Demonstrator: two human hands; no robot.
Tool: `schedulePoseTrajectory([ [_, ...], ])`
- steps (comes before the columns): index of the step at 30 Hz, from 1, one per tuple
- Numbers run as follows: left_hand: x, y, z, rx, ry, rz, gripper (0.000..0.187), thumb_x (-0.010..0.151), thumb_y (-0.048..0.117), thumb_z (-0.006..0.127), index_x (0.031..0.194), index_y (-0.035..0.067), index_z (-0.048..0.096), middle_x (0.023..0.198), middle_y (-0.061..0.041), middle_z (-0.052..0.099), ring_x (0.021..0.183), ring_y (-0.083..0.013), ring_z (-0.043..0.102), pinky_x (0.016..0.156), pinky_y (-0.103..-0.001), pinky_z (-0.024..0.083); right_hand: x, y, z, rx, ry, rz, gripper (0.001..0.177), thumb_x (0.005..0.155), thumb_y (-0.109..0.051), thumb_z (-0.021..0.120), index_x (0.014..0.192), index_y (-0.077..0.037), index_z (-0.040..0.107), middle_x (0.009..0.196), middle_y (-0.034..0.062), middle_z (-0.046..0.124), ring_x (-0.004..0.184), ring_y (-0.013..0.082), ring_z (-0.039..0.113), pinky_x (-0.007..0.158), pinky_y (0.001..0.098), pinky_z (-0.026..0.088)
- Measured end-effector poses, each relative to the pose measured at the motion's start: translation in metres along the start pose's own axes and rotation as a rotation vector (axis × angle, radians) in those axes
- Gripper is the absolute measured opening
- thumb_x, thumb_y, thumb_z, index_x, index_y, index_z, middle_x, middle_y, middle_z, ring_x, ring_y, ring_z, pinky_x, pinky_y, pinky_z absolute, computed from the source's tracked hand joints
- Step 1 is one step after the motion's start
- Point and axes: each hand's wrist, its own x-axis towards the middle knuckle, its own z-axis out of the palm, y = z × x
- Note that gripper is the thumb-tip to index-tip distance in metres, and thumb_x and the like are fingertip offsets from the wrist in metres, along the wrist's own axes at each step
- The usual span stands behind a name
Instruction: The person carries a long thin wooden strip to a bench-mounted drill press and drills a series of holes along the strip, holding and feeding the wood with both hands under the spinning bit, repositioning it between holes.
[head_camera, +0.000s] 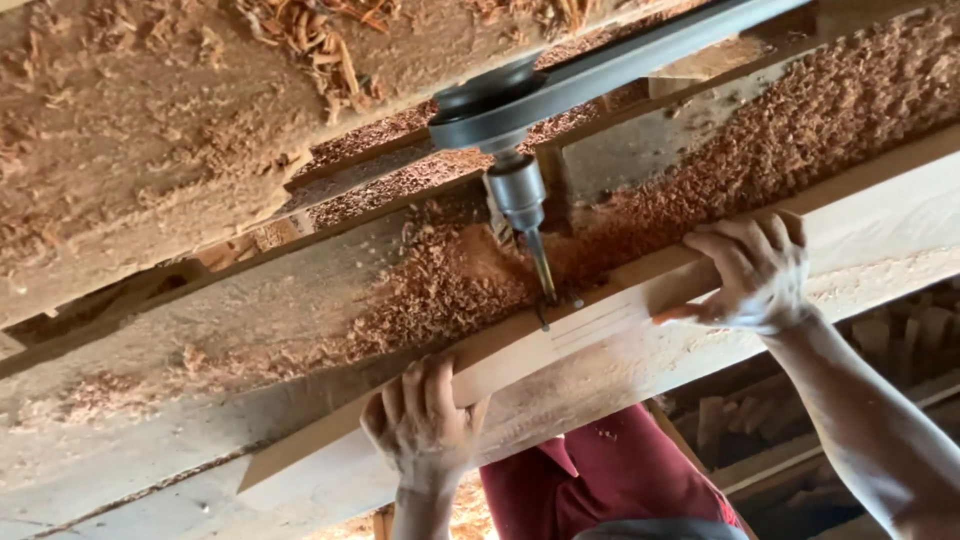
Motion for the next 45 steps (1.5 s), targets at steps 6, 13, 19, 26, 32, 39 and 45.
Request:
schedulePoseTrajectory([
  [6, 0.003, -0.019, -0.018, -0.045, -0.115, 0.079, 0.065, 0.071, 0.058, 0.085, 0.116, 0.018, 0.061, 0.102, -0.002, 0.067, 0.083, -0.0209, 0.06, 0.08, -0.044, 0.043, 0.012, -0.01, -0.001, -0.026, 0.025, -0.048, 0.094, 0.075, -0.092, 0.046, 0.098, -0.006, 0.075, 0.089, 0.0093, 0.064, 0.088, 0.0251, 0.061, 0.09, 0.0479, 0.05],
  [13, -0.021, -0.057, -0.009, 0.038, -0.102, 0.157, 0.067, 0.077, 0.061, 0.081, 0.119, 0.017, 0.055, 0.1, -0.001, 0.062, 0.082, -0.0184, 0.059, 0.078, -0.042, 0.049, 0.02, -0.041, 0.01, -0.072, 0.057, -0.059, 0.094, 0.077, -0.094, 0.037, 0.1, -0.01, 0.071, 0.091, 0.0073, 0.065, 0.088, 0.024, 0.06, 0.087, 0.0458, 0.047],
  [19, -0.02, -0.067, -0.025, -0.022, -0.049, 0.103, 0.045, 0.089, 0.048, 0.069, 0.12, 0.016, 0.06, 0.103, -0.004, 0.067, 0.083, -0.021, 0.064, 0.079, -0.042, 0.049, 0.034, -0.062, 0.003, -0.081, 0.022, -0.064, 0.095, 0.081, -0.089, 0.031, 0.105, -0.006, 0.072, 0.096, 0.0092, 0.064, 0.09, 0.0269, 0.059, 0.09, 0.0479, 0.047],
  [26, -0.035, -0.078, -0.015, -0.013, -0.07, 0.109, 0.058, 0.081, 0.051, 0.078, 0.123, 0.018, 0.056, 0.106, -0.003, 0.063, 0.09, -0.0206, 0.061, 0.081, -0.041, 0.047, 0.03, -0.063, 0.006, -0.098, 0.045, -0.045, 0.094, 0.079, -0.091, 0.033, 0.101, -0.008, 0.07, 0.092, 0.0081, 0.063, 0.086, 0.0243, 0.058, 0.084, 0.0459, 0.048],
  [32, -0.073, -0.13, -0.004, 0.115, -0.009, -0.042, 0.07, 0.082, 0.081, 0.056, 0.099, 0.013, 0.058, 0.083, -0.003, 0.058, 0.073, -0.0226, 0.054, 0.074, -0.044, 0.045, 0.036, -0.059, 0.002, -0.07, 0.078, -0.038, 0.096, 0.076, -0.096, 0.034, 0.093, -0.009, 0.073, 0.088, 0.0058, 0.068, 0.076, 0.02, 0.059, 0.083, 0.0447, 0.05],
  [39, -0.07, -0.117, 0.019, 0.176, 0.231, -0.068, 0.077, 0.077, 0.088, 0.047, 0.077, 0.012, 0.058, 0.08, -0.004, 0.059, 0.071, -0.0206, 0.051, 0.074, -0.047, 0.045, 0.03, -0.037, 0.004, 0.008, 0.093, -0.041, 0.09, 0.077, -0.096, 0.042, 0.085, -0.012, 0.072, 0.081, 0.0042, 0.073, 0.074, 0.0183, 0.065, 0.083, 0.0416, 0.05],
  [45, -0.049, -0.083, 0.022, 0.199, 0.259, -0.042, 0.078, 0.083, 0.087, 0.032, 0.073, 0.013, 0.054, 0.075, -0.003, 0.055, 0.063, -0.0196, 0.045, 0.066, -0.043, 0.04, 0.015, -0.002, -0.001, 0.022, 0.084, -0.018, 0.094, 0.077, -0.096, 0.043, 0.087, -0.008, 0.074, 0.086, 0.0062, 0.071, 0.078, 0.019, 0.06, 0.086, 0.0413, 0.046],
])
